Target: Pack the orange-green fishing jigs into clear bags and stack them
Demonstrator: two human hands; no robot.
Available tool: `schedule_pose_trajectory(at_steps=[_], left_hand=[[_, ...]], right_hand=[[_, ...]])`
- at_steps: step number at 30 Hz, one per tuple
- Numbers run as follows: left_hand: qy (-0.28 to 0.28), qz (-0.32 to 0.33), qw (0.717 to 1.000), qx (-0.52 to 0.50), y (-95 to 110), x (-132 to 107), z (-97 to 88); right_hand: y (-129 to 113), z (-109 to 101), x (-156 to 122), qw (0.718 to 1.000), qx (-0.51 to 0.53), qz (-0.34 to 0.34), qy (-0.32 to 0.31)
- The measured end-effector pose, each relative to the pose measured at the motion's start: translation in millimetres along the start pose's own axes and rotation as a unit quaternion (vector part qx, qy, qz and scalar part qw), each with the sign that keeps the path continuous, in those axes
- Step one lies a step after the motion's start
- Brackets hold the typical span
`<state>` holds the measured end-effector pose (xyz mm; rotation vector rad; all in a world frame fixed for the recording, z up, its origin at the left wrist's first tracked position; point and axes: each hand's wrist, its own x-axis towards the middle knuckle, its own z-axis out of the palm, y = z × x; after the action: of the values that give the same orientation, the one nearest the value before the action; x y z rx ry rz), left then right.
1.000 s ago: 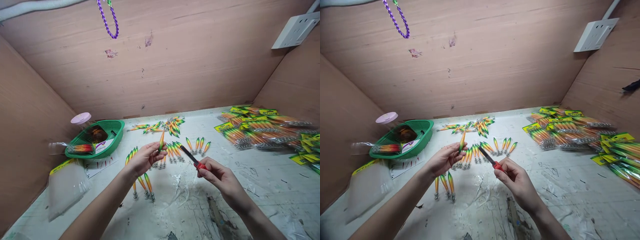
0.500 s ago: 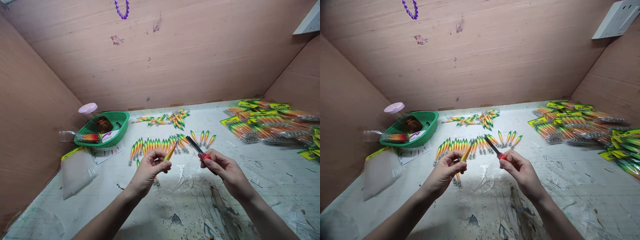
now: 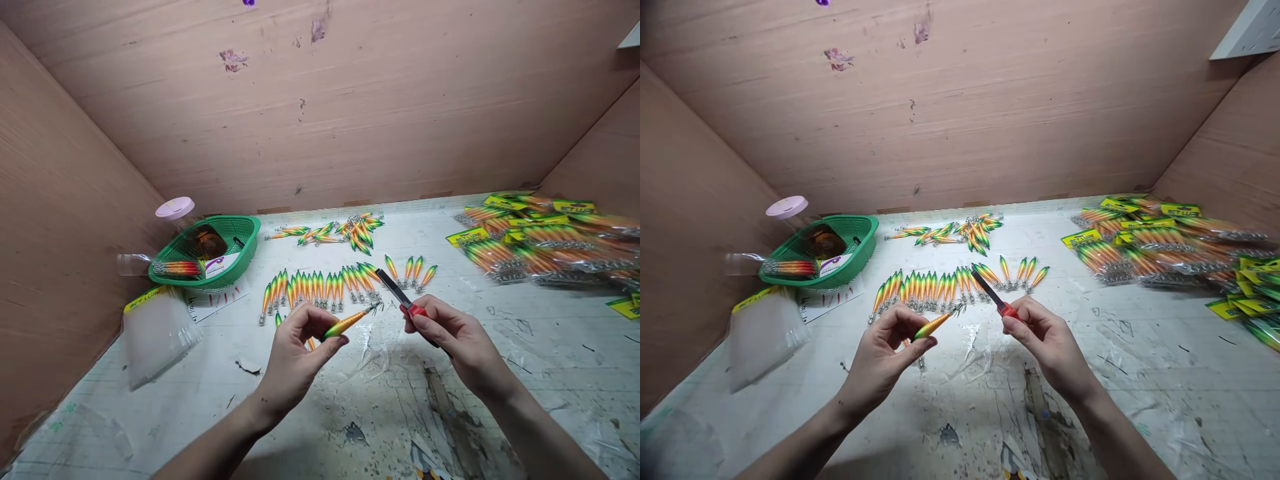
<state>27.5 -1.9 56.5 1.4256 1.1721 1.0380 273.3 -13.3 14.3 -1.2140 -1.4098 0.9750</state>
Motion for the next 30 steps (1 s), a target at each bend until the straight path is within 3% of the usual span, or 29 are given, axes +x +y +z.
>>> schedule_pose_trajectory(at_steps=[3,6,11,18,26,30], left_hand=[[-0.021,-0.03,0.999,-0.019,1,-2,-1.1],[-0.042,-0.088,0.989,-0.108,-1,-3,-0.8],[-0.052,-0.113,0.973,-0.194,-11,-4,2.3],[-0.103,-0.098,0.978,-0.153,-22,-10,8.1],[-0.081,-0.105,0.979,-0.157,-27,-13,11.7],[-0.044,-0.062,0.995,-0.06,-29,-14,8.7]], right_hand=[[0,-1,0,1.0,-0.002,0.001,-0.003],[0,-4,-1,1.0,-0.002,-0.016,-0.019],[-8,1,-9,0.991,-0.068,-0.06,-0.1],[-17,16,-15,0.976,-0.144,-0.111,-0.121],[-17,19,-14,0.969,-0.163,-0.131,-0.13],[-16,19,-13,0.969,-0.164,-0.128,-0.131]])
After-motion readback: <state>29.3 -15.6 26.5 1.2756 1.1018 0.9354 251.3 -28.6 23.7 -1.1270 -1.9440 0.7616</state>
